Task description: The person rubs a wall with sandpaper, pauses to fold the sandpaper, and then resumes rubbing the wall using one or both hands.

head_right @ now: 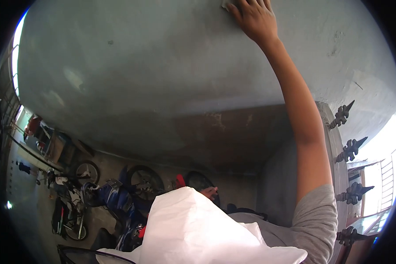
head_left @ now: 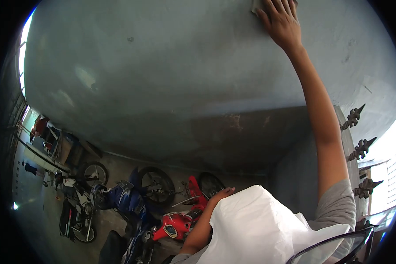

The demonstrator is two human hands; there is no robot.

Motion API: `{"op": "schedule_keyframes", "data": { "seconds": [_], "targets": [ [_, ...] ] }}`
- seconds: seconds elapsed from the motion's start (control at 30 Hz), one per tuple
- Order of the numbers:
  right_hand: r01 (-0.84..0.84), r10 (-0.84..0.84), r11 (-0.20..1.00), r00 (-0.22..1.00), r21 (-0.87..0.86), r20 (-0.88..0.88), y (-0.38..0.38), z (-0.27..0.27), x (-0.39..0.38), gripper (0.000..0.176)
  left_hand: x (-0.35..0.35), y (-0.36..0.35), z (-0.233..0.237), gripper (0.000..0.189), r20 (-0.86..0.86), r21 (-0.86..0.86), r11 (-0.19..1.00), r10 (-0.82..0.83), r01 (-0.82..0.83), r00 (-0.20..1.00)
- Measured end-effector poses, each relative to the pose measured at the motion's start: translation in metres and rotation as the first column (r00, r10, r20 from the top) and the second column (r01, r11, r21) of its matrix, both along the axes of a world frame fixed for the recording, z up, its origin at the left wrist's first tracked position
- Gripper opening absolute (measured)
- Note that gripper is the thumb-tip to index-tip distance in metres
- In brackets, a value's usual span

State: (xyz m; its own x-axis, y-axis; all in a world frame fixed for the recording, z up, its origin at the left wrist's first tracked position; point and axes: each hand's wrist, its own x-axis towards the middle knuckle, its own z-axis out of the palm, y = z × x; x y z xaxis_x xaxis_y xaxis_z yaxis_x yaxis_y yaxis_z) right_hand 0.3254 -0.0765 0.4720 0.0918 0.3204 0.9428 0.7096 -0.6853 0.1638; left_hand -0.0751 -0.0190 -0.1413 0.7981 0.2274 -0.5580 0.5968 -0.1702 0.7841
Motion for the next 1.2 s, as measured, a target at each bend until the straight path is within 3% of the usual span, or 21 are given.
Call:
{"op": "schedule_keyframes", "data": {
  "seconds": [0.17,0.33,0.57,0.77,0.9,1.0,1.2],
  "targets": [
    [-0.031,0.028,0.998,0.998,0.056,0.061,0.012,0.010,0.001,0.065,-0.003,-0.005,0.016,0.068,-0.032,-0.081,0.997,0.005,-0.007,0.999],
    [-0.037,0.041,0.995,0.999,-0.092,0.036,0.013,-0.018,-0.002,0.066,-0.003,-0.003,0.013,0.069,-0.031,-0.066,0.998,0.015,-0.017,0.999],
    [-0.047,0.047,0.999,0.993,0.003,0.104,0.019,0.014,0.006,0.064,-0.002,0.003,0.004,0.074,-0.056,-0.067,0.998,-0.006,0.002,0.998],
    [-0.068,0.068,0.997,0.998,-0.047,-0.008,0.010,-0.039,-0.004,0.065,-0.004,0.007,0.011,0.075,-0.039,-0.077,0.997,0.014,-0.016,0.999],
    [0.017,-0.019,0.992,1.000,-0.122,-0.014,-0.008,-0.067,0.009,0.064,-0.002,0.011,0.002,0.074,-0.060,-0.092,0.995,0.019,-0.025,0.998],
    [0.021,-0.025,0.991,0.999,-0.132,-0.031,-0.014,-0.056,0.012,0.061,-0.003,0.011,-0.004,0.072,-0.022,-0.034,0.999,0.031,-0.032,0.999],
    [0.038,-0.038,0.999,0.999,0.027,0.001,-0.011,-0.020,0.010,0.061,-0.003,0.008,0.002,0.071,-0.049,-0.084,0.995,0.042,-0.046,0.998]
  ]
}}
